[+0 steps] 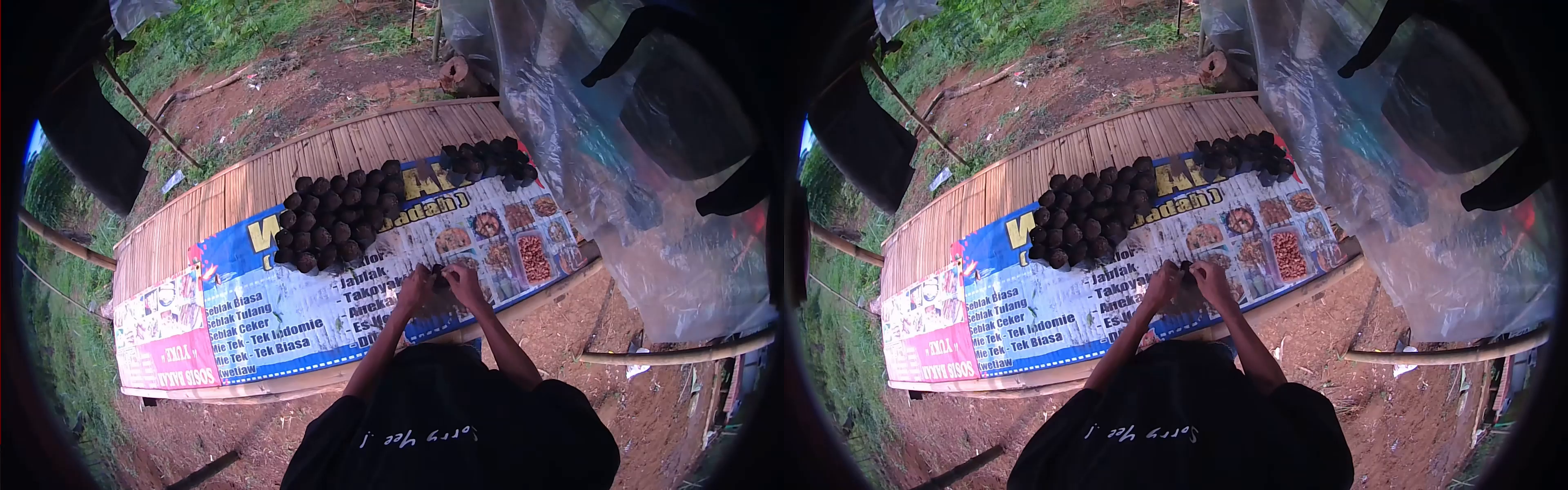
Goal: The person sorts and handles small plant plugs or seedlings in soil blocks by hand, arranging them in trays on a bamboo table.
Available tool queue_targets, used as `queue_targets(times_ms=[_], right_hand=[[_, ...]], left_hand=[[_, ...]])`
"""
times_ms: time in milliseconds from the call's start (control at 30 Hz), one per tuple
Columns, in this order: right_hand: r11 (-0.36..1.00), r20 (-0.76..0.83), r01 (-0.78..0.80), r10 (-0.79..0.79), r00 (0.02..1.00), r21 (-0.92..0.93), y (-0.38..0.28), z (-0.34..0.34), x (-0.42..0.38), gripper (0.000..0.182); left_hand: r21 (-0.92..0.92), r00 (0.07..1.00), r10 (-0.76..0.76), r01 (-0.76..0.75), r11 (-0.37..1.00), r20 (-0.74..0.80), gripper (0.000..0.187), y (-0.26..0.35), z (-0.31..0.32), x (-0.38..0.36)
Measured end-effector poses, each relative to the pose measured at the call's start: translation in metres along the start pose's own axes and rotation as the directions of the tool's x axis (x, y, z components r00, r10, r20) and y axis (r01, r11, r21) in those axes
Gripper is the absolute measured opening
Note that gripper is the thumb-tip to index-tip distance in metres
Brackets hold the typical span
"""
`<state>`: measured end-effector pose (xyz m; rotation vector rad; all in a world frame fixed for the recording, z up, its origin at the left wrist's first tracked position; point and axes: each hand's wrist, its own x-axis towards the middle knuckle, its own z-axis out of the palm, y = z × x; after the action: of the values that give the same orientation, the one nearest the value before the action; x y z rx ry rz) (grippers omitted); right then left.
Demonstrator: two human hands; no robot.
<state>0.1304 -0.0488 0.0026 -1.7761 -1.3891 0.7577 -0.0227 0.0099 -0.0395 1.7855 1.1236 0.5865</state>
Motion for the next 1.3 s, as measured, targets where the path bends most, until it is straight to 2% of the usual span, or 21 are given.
queue_targets(times_ms=[33, 67, 133, 167, 233, 333, 400, 467, 600, 667, 800, 867, 967, 1100, 1167, 1300], right_hand=[[0.999, -0.055, 0.018, -0.02, 0.998, -0.037, 0.0, 0.003, -0.003, 0.015], [0.997, -0.11, 0.032, -0.04, 0.993, -0.074, 0.0, 0.006, -0.005, 0.014], [0.99, -0.155, 0.072, -0.091, 0.984, -0.123, 0.002, 0.014, -0.006, 0.014], [0.978, -0.187, 0.112, -0.145, 0.972, -0.176, 0.003, 0.017, -0.008, 0.014], [0.984, -0.221, 0.067, -0.102, 0.97, -0.163, -0.003, 0.02, -0.009, 0.014], [0.982, -0.282, 0.011, -0.065, 0.957, -0.189, -0.001, 0.025, -0.007, 0.016], [0.974, -0.315, -0.008, -0.065, 0.947, -0.225, -0.002, 0.03, -0.005, 0.018], [0.972, -0.348, -0.127, 0.053, 0.936, -0.195, -0.006, 0.03, -0.004, 0.021], [0.963, -0.337, -0.146, 0.063, 0.939, -0.226, 0.016, 0.03, 0.002, 0.024], [0.958, -0.321, -0.039, -0.056, 0.946, -0.282, 0.018, 0.028, 0.0, 0.022], [0.982, -0.217, -0.065, 0.026, 0.976, -0.175, -0.014, 0.011, -0.009, 0.019], [0.967, -0.297, 0.14, -0.201, 0.934, -0.214, -0.012, 0.012, -0.013, 0.015], [0.963, -0.206, 0.142, -0.191, 0.96, -0.23, 0.004, 0.024, -0.016, 0.013], [0.96, -0.214, 0.192, -0.235, 0.948, -0.203, -0.001, 0.02, -0.012, 0.012], [0.974, -0.117, 0.117, -0.142, 0.983, -0.194, 0.0, 0.016, -0.007, 0.012], [0.959, -0.172, 0.208, -0.242, 0.955, -0.195, -0.008, 0.014, -0.014, 0.011]], left_hand=[[-0.075, 0.998, -0.056, 0.059, 0.995, 0.043, 0.043, 0.0, -0.002, -0.001], [-0.073, 0.997, -0.052, 0.056, 0.996, 0.052, 0.043, -0.001, -0.004, -0.003], [0.055, 0.968, 0.244, -0.247, 0.967, 0.056, 0.069, -0.015, -0.005, -0.003], [0.055, 0.966, 0.249, -0.253, 0.966, 0.07, 0.069, -0.021, -0.004, -0.001], [0.162, 0.928, 0.357, -0.37, 0.915, 0.107, 0.077, -0.031, 0.001, 0.004], [0.037, 0.932, 0.331, -0.34, 0.94, 0.147, 0.074, -0.034, 0.008, 0.009], [0.029, 0.934, 0.339, -0.344, 0.939, 0.112, 0.073, -0.031, 0.01, 0.006], [0.019, 0.935, 0.347, -0.349, 0.937, 0.076, 0.072, -0.025, 0.009, 0.002], [0.07, 0.931, 0.361, -0.364, 0.929, 0.053, 0.068, -0.018, 0.007, -0.004], [0.079, 0.931, 0.364, -0.366, 0.927, 0.036, 0.067, -0.017, 0.007, -0.005], [0.069, 0.938, 0.34, -0.344, 0.937, 0.064, 0.068, -0.017, 0.004, -0.005], [0.071, 0.936, 0.349, -0.351, 0.934, 0.048, 0.068, -0.017, 0.003, -0.008], [0.109, 0.936, 0.35, -0.352, 0.93, 0.039, 0.065, -0.027, 0.007, -0.006], [0.215, 0.949, 0.313, -0.313, 0.925, 0.033, 0.069, -0.031, 0.012, -0.016], [0.255, 0.955, 0.295, -0.293, 0.921, 0.033, 0.072, -0.024, 0.012, -0.012], [0.261, 0.942, 0.334, -0.328, 0.908, 0.021, 0.073, -0.016, 0.009, -0.015]])
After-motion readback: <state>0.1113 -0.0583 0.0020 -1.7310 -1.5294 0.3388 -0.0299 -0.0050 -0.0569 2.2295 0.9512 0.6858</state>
